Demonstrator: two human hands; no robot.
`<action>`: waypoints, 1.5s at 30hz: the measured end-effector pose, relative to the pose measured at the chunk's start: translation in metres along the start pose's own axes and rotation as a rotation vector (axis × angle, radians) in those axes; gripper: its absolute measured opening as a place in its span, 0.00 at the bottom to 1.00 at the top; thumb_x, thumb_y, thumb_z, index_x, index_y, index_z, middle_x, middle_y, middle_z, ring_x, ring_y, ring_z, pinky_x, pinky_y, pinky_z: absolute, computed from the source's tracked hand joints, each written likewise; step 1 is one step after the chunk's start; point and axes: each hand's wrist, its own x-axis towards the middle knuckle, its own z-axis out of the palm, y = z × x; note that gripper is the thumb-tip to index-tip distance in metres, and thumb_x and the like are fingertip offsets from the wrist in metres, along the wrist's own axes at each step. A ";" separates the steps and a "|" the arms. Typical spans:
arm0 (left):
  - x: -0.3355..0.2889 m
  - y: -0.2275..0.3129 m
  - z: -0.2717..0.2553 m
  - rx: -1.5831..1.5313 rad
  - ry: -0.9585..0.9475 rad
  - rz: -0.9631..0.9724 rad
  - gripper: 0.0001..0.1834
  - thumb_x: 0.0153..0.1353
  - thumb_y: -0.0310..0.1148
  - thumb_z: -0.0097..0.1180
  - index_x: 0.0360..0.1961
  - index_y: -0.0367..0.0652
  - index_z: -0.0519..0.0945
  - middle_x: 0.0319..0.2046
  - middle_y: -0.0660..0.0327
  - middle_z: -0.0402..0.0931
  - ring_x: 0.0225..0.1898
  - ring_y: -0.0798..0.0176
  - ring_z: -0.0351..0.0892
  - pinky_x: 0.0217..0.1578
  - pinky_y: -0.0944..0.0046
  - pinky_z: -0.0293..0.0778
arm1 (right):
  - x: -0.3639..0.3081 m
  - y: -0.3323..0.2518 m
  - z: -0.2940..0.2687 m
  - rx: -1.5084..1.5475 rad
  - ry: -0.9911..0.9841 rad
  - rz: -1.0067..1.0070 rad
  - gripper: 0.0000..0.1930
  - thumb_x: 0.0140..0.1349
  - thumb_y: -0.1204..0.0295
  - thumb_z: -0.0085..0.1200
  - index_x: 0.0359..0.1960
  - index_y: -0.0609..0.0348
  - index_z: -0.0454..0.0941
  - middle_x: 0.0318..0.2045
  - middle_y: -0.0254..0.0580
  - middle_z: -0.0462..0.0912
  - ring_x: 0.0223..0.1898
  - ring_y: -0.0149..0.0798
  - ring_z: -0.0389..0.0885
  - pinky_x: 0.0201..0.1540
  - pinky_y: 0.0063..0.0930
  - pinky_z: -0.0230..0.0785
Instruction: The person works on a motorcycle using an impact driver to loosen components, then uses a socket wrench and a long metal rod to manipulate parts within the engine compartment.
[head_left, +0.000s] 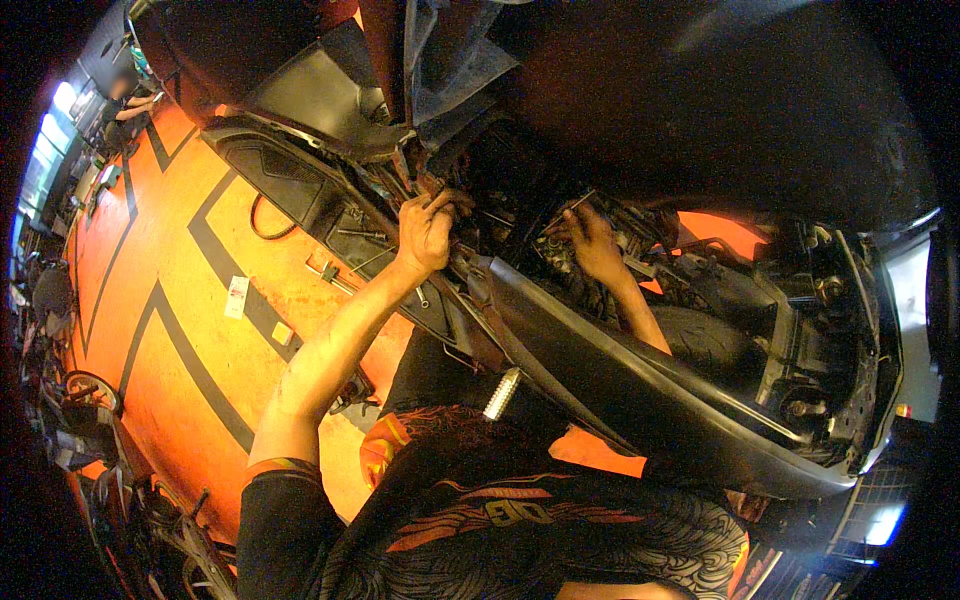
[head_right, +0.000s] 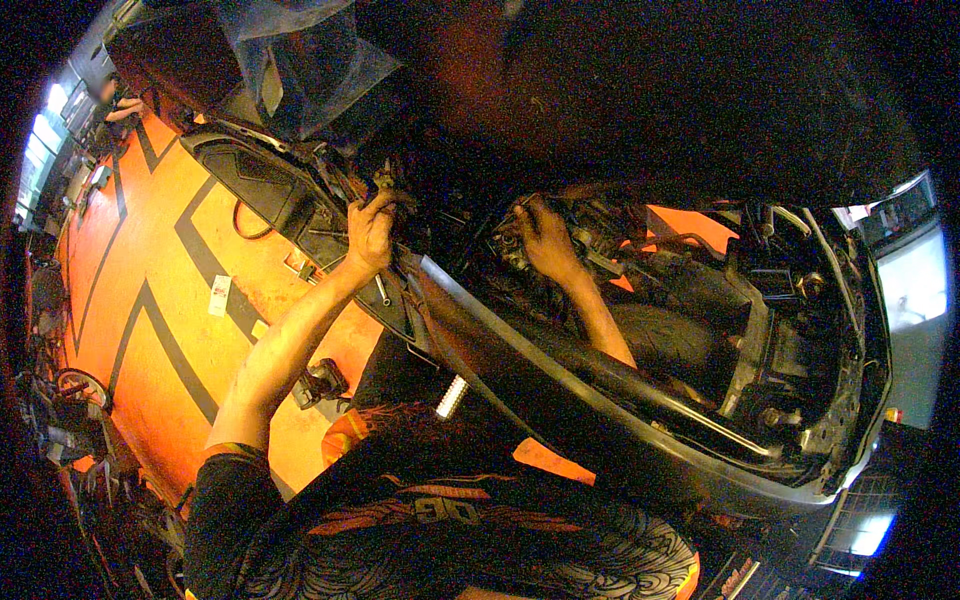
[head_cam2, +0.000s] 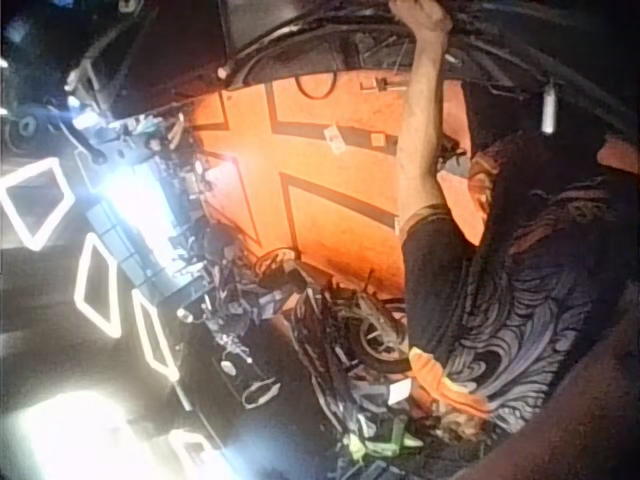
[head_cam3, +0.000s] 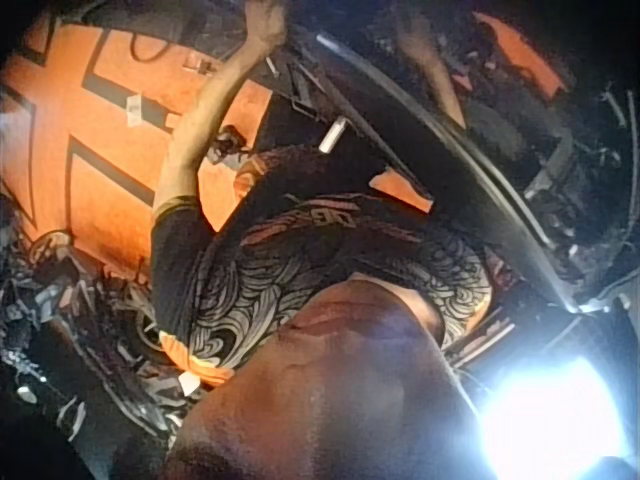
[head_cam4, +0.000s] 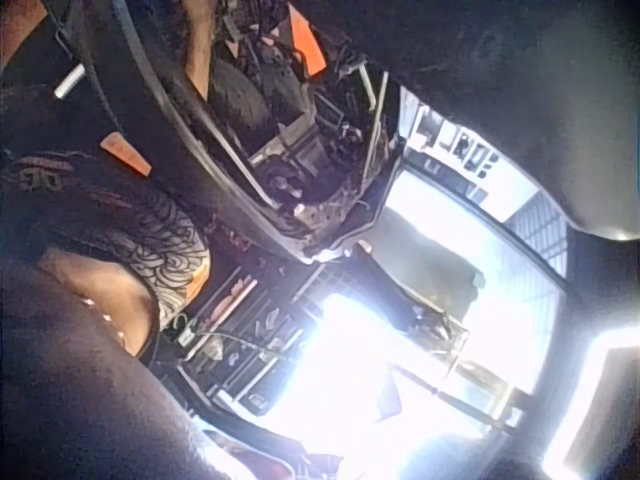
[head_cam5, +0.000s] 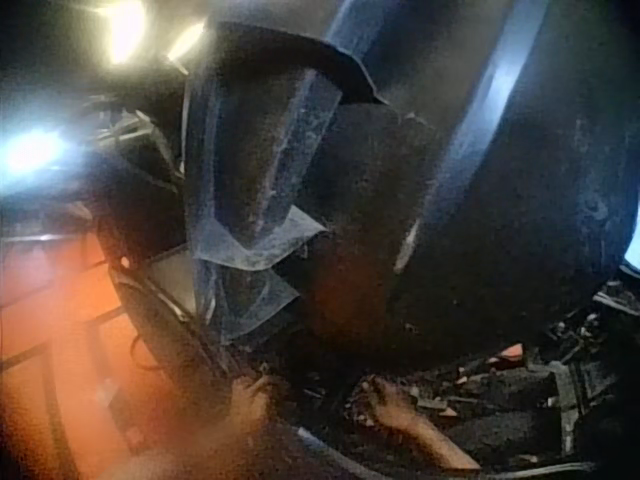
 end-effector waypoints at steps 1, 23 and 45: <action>0.000 0.002 -0.002 0.017 -0.033 -0.050 0.10 0.45 0.29 0.46 0.16 0.31 0.71 0.33 0.41 0.76 0.27 0.41 0.72 0.28 0.50 0.67 | 0.000 -0.006 0.000 0.073 -0.010 -0.011 0.13 0.63 0.64 0.43 0.37 0.63 0.70 0.28 0.57 0.77 0.32 0.60 0.74 0.35 0.42 0.67; 0.005 0.004 0.003 -0.055 0.023 -0.184 0.12 0.44 0.30 0.41 0.21 0.31 0.74 0.25 0.44 0.73 0.23 0.41 0.68 0.25 0.53 0.64 | -0.074 -0.013 -0.007 -0.140 0.001 -0.084 0.09 0.56 0.75 0.52 0.38 0.59 0.77 0.37 0.49 0.79 0.38 0.48 0.78 0.42 0.32 0.69; 0.004 0.000 -0.001 -0.190 -0.030 -0.209 0.14 0.45 0.31 0.42 0.25 0.30 0.75 0.18 0.42 0.67 0.21 0.41 0.66 0.22 0.51 0.60 | -0.024 0.000 -0.005 -0.589 0.151 -0.390 0.11 0.61 0.71 0.45 0.43 0.61 0.70 0.30 0.56 0.76 0.31 0.57 0.73 0.37 0.42 0.67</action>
